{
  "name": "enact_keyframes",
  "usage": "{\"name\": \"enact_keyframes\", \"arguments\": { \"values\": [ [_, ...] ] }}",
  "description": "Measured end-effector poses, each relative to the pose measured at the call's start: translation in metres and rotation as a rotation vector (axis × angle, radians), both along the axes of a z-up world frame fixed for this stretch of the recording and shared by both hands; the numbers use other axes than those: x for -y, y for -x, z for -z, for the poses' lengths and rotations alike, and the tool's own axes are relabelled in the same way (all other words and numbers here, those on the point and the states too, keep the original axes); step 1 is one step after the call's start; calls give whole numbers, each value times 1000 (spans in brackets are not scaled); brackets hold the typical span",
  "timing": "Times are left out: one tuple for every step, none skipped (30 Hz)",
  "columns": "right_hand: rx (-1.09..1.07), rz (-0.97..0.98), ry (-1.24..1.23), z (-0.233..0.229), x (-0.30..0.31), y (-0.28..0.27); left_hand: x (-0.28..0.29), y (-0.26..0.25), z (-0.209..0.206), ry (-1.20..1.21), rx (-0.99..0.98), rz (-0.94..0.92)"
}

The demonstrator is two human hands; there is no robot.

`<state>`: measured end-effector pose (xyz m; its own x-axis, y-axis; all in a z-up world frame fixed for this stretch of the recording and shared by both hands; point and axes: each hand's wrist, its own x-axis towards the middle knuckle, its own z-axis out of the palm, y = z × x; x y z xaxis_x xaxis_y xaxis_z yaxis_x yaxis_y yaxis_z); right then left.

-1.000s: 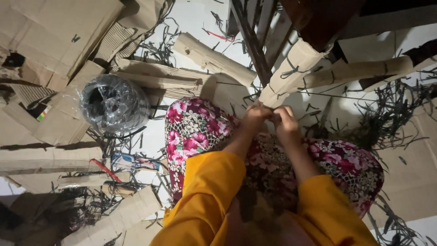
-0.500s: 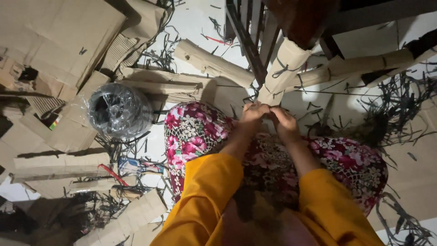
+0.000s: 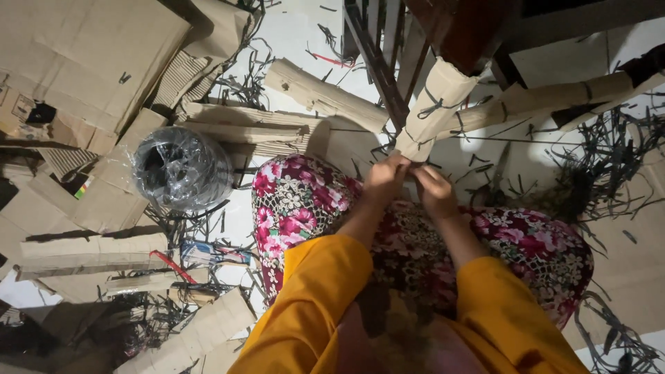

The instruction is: The person wraps a piece of cardboard around a wooden furniture leg and secures it with wire. They use scissors to cut the wire and tie it tightly around the cardboard to hold it in place.

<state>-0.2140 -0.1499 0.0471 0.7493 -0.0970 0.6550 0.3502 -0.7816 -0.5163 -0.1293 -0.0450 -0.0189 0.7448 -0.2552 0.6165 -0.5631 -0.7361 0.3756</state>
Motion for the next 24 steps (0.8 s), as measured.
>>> {"name": "enact_keyframes", "arguments": {
  "values": [
    [-159,13,-82,-3,-4,0,0,2,2,-7,53,-78],
    [-320,26,-164,-5,-8,1,1,5,5,-15,104,-155],
    [-324,24,-163,-17,-14,0,1,5,10,-15,99,-158],
    [-430,74,-279,-28,-20,-1,0,6,14,-35,0,-174],
    [-536,125,-395,-40,-26,-2,-1,7,18,-55,-100,-190],
    [-538,125,-395,-42,-27,-3,-4,10,8,-55,-102,-191],
    [-642,210,-528,-45,-29,-4,-7,12,-3,-44,40,-199],
    [-745,293,-661,-48,-31,-6,-11,13,-14,-33,183,-210],
    [-748,291,-660,2,-15,-10,-14,13,-9,-34,182,-213],
    [-561,197,-307,49,5,-9,-17,13,-3,170,-329,-188],
    [-368,99,41,95,28,-10,-19,14,2,372,-839,-154],
    [-371,96,41,83,26,-7,-22,15,2,373,-841,-157],
    [-358,61,-41,71,23,-4,-25,16,2,435,-1059,-17],
    [-344,26,-123,58,20,-1,-28,17,1,495,-1274,128],
    [-346,24,-124,57,17,-2,-26,15,22,496,-1275,125],
    [-363,22,-168,55,17,-4,-22,11,43,376,-1185,122],
    [-380,21,-212,53,16,-6,-18,6,63,258,-1092,119],
    [-383,22,-209,47,14,-5,-16,7,63,261,-1096,120],
    [-384,27,-240,40,12,-5,-14,7,62,207,-1026,118],
    [-383,33,-274,34,9,-5,-13,6,62,151,-954,116],
    [-384,35,-273,19,0,-1,-14,3,51,152,-955,118],
    [-387,100,-167,4,-9,4,-15,2,41,69,-909,47],
    [-389,165,-60,-11,-18,10,-17,2,31,-14,-862,-22],
    [-392,165,-60,-3,-22,6,-15,1,52,-14,-865,-22]
  ]
}}
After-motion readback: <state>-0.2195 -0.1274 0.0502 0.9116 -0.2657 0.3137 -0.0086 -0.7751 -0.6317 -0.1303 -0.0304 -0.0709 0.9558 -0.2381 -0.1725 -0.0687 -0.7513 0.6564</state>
